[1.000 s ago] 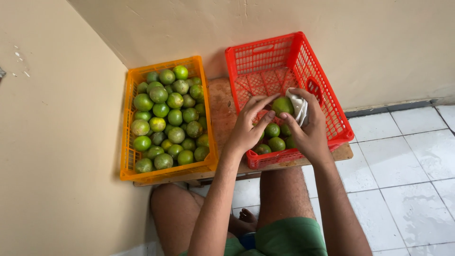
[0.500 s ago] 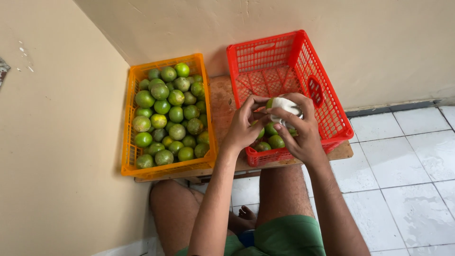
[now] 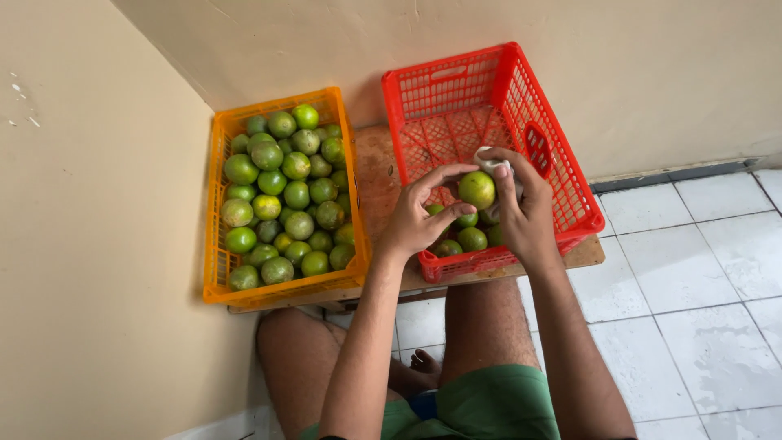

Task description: A person is cleaning citrus fruits by wiping each one with a cloth and moving them from one crate to another.

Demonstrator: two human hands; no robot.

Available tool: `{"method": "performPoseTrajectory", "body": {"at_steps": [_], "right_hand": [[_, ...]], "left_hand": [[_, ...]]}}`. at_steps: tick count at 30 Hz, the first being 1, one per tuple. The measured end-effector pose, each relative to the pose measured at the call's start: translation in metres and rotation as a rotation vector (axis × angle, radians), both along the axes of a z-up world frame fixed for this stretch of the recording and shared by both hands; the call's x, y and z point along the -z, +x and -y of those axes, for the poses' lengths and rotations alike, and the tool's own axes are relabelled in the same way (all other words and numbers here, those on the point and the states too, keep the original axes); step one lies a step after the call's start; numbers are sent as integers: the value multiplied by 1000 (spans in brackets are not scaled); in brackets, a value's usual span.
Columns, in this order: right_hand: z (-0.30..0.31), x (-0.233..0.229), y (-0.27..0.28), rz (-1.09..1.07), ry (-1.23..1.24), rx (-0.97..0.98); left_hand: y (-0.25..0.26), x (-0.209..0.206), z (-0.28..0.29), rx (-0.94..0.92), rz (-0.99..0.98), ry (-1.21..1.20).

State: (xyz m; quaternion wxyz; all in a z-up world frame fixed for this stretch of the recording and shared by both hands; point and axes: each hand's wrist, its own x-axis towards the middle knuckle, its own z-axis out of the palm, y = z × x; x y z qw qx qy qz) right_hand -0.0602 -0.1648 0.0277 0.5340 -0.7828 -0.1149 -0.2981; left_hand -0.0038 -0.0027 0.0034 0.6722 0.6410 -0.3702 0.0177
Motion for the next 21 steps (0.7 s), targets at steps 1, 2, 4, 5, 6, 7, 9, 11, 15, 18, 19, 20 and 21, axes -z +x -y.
{"method": "performPoseTrajectory", "body": {"at_steps": [1, 2, 4, 5, 6, 7, 9, 11, 15, 18, 19, 20, 21], "right_hand": [[-1, -2, 0, 3, 2, -1], [-2, -5, 1, -38, 12, -9], [-5, -14, -3, -85, 20, -15], [-8, -20, -7, -132, 39, -37], [-10, -27, -10, -178, 57, -60], [-6, -19, -5, -181, 59, -54], [3, -3, 5, -136, 48, -44], [4, 0, 2, -110, 40, -24], [4, -3, 4, -124, 76, -107], [1, -3, 5, -250, 100, -209], [2, -7, 2, -254, 103, -201], [3, -11, -1, -241, 116, -196], [3, -15, -3, -226, 126, -195]], "left_hand": [[1, 3, 0, -1, 3, 2], [2, 7, 0, -66, 43, 14], [3, 12, 2, -128, 76, 23], [3, 12, 3, -147, 95, 6], [4, 13, 4, -167, 114, -11], [3, 12, 4, -161, 111, -10], [0, 11, 4, -144, 124, -9], [-1, 5, 4, -148, 175, 8], [-8, -1, 4, -156, 196, -103], [-6, 13, 5, -161, 189, -155], [-5, 13, 6, -154, 184, -155], [-4, 13, 7, -182, 183, -147], [-3, 13, 7, -215, 184, -142]]}}
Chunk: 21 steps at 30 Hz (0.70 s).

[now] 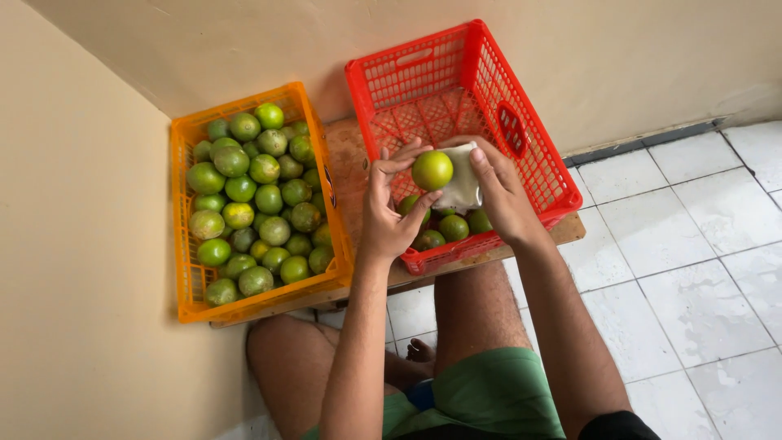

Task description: A person is cleaning citrus fruits by wiping each one with a cloth and moving them from one crate to another.

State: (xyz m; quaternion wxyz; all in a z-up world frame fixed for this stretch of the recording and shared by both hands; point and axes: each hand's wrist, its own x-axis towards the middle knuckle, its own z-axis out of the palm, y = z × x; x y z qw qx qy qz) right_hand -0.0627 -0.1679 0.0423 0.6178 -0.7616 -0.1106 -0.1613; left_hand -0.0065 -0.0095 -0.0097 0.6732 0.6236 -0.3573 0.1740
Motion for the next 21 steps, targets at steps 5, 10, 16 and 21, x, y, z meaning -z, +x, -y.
{"method": "performPoseTrajectory", "body": {"at_steps": [5, 10, 16, 21], "right_hand": [[11, 23, 6, 203, -46, 8], [1, 24, 3, 433, -310, 52], [0, 16, 7, 253, -55, 163], [-9, 0, -1, 37, -19, 77]], "left_hand": [[0, 3, -5, -28, -94, 111], [-3, -8, -5, 38, -126, 260], [-4, -3, -4, -38, -112, 279], [2, -3, -6, -132, 4, 337]]}}
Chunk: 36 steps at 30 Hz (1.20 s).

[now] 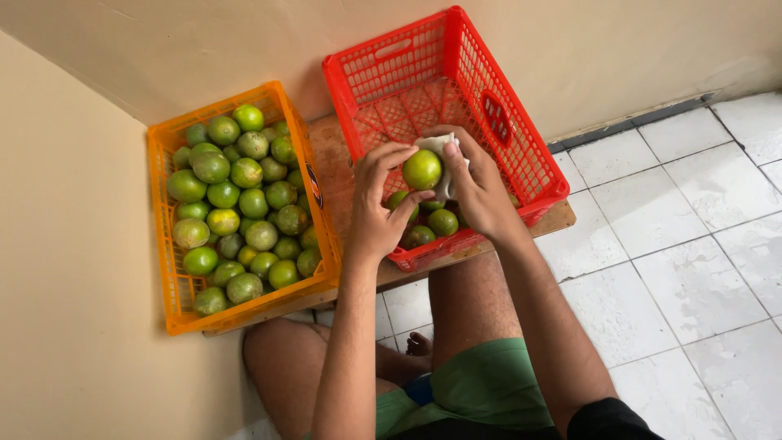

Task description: A person is cleaning citrus fruits by wiping each one with a cloth and moving them from one crate to another.

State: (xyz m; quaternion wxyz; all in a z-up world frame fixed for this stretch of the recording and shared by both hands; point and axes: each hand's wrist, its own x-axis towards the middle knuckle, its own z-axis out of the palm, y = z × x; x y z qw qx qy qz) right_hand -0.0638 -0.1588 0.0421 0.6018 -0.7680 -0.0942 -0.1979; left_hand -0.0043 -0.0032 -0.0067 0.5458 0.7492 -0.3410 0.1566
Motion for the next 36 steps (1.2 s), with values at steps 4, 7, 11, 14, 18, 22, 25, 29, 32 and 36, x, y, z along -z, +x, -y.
{"method": "performPoseTrajectory", "body": {"at_steps": [4, 7, 11, 14, 18, 22, 25, 29, 32, 36], "right_hand": [[10, 10, 12, -112, 45, -55], [16, 12, 12, 17, 42, -45], [11, 10, 4, 139, -204, -15], [6, 8, 6, 46, -161, 5], [11, 14, 14, -73, -98, 43], [10, 13, 8, 185, -188, 29], [7, 12, 4, 231, -256, 9], [7, 15, 12, 21, -155, 52], [8, 21, 14, 90, -223, 67], [4, 33, 6, 407, -486, 60]], "left_hand": [[-3, -2, 0, 13, -71, -55], [-1, -3, 1, -14, -132, -91], [-1, 0, 0, -6, -116, -30], [-3, -2, -1, -10, -117, -25], [0, 1, 0, -34, -133, -13], [-1, -5, -2, -51, -100, -3], [-1, -3, -4, -3, -57, 43], [-4, -2, -1, -9, -48, -28], [-2, -2, -2, -12, -66, -46], [-2, 4, -5, -16, -166, 22]]}}
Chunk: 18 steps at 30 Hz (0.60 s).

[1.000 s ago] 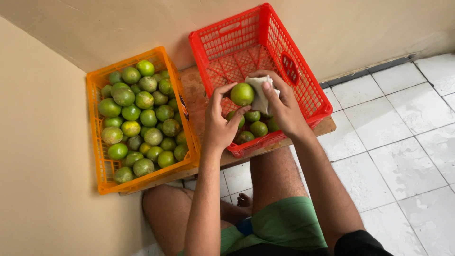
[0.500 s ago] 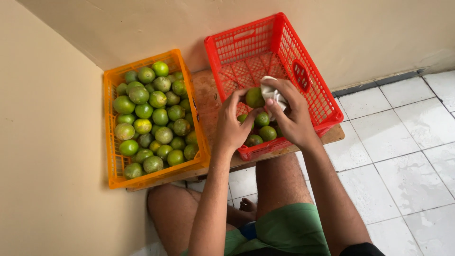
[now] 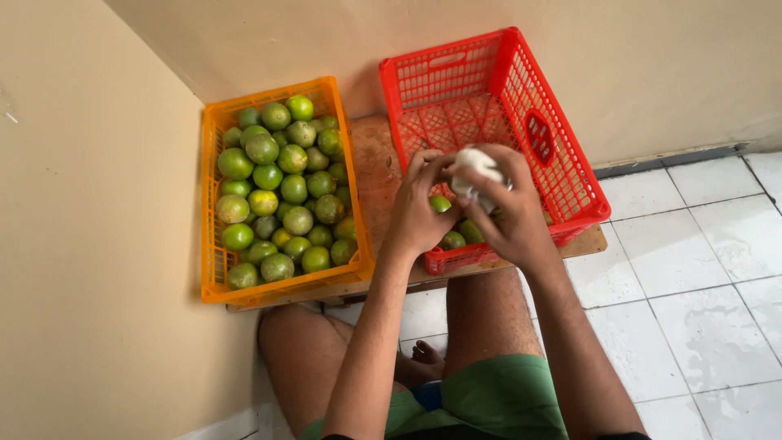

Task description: A person is cleaning citrus fruits by wiping each one with a cloth and moving them from one crate to another.

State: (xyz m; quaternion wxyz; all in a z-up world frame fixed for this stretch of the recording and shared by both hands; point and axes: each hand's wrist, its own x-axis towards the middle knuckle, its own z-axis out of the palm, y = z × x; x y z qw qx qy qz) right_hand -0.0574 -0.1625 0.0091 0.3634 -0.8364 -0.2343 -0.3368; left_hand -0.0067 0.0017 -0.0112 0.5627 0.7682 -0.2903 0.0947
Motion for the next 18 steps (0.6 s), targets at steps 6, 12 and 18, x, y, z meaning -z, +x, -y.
{"method": "performPoseTrajectory", "body": {"at_steps": [6, 12, 18], "right_hand": [[-6, -9, -1, -108, 115, 107], [-8, -11, -10, -65, -1, 28], [-7, -20, -1, -401, 260, 127]], "left_hand": [[2, -1, 2, 17, 31, -19], [4, 8, 3, 24, 39, -72], [-3, -6, 4, 43, 70, -109]]}}
